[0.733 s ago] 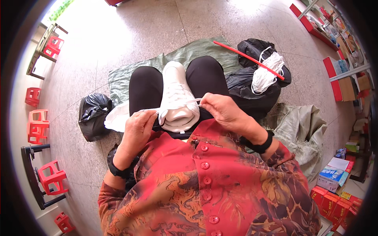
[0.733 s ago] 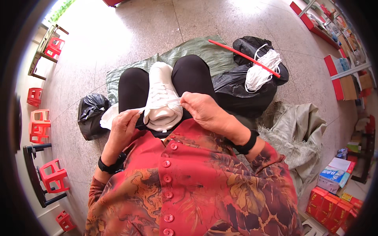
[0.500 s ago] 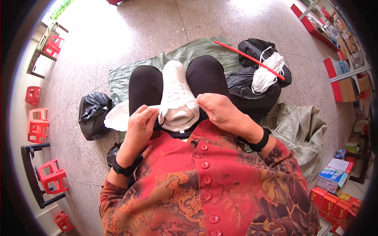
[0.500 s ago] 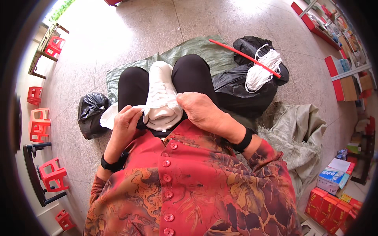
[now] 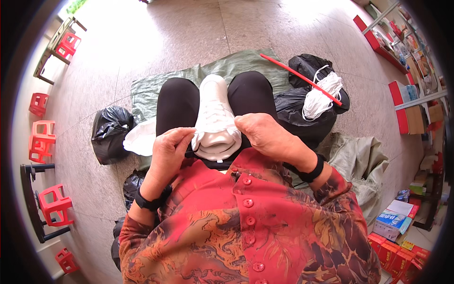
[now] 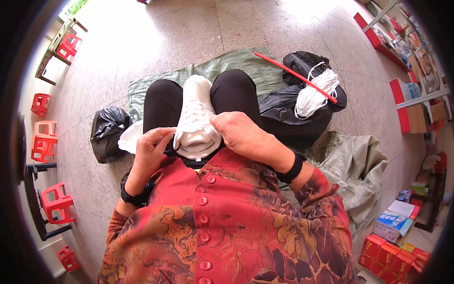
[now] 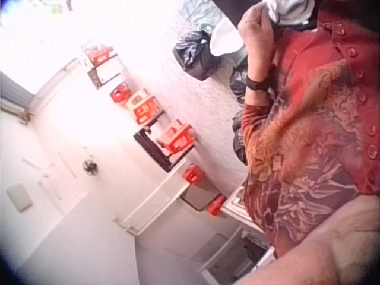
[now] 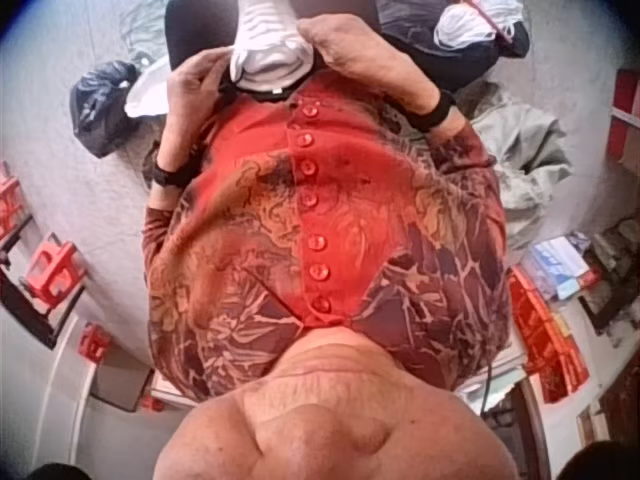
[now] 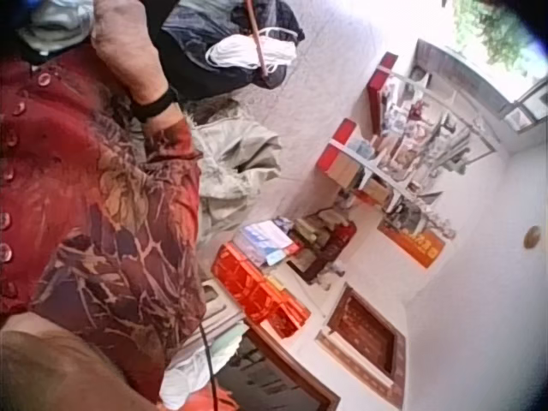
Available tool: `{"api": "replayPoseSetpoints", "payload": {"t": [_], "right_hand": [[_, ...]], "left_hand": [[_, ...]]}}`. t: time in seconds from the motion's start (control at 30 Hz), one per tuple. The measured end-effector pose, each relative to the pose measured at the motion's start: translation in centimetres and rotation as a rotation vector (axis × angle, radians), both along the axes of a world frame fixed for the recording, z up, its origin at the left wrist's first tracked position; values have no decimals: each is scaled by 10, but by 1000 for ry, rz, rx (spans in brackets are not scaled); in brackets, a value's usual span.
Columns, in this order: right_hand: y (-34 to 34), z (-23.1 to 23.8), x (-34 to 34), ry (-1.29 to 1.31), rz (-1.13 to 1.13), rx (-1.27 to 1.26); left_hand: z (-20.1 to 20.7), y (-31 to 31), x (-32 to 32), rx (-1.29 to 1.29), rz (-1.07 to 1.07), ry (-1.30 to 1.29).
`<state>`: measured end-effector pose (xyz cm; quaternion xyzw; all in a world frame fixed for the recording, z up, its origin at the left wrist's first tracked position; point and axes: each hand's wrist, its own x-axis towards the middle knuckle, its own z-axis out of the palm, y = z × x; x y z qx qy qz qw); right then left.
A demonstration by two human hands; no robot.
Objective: Lacing a white shoe while sitting on the floor.
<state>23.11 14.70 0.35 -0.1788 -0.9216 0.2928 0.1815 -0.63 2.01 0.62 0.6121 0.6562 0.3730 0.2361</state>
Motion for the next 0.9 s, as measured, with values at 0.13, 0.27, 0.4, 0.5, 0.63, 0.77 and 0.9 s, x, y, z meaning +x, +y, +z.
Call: {"api": "replayPoseSetpoints", "payload": {"t": [0.13, 0.27, 0.4, 0.5, 0.63, 0.77, 0.9], "right_hand": [[-1, 2, -2, -12, 28, 59], [-7, 2, -9, -37, 34, 112], [-13, 0, -15, -107, 40, 161], [-13, 0, -11, -58, 33, 123], [-15, -1, -6, -57, 12, 34], [-16, -4, -7, -10, -26, -16], [-17, -3, -6, 37, -26, -29]], "left_hand": [[0, 0, -1, 63, -2, -2], [1, 0, -2, 19, -4, 12], [1, 0, -3, 115, -44, 122], [1, 1, -2, 158, -59, 205], [3, 1, -1, 176, -63, 270], [7, 3, 1, 184, -87, 278], [11, 6, 4, 182, -113, 392]]}}
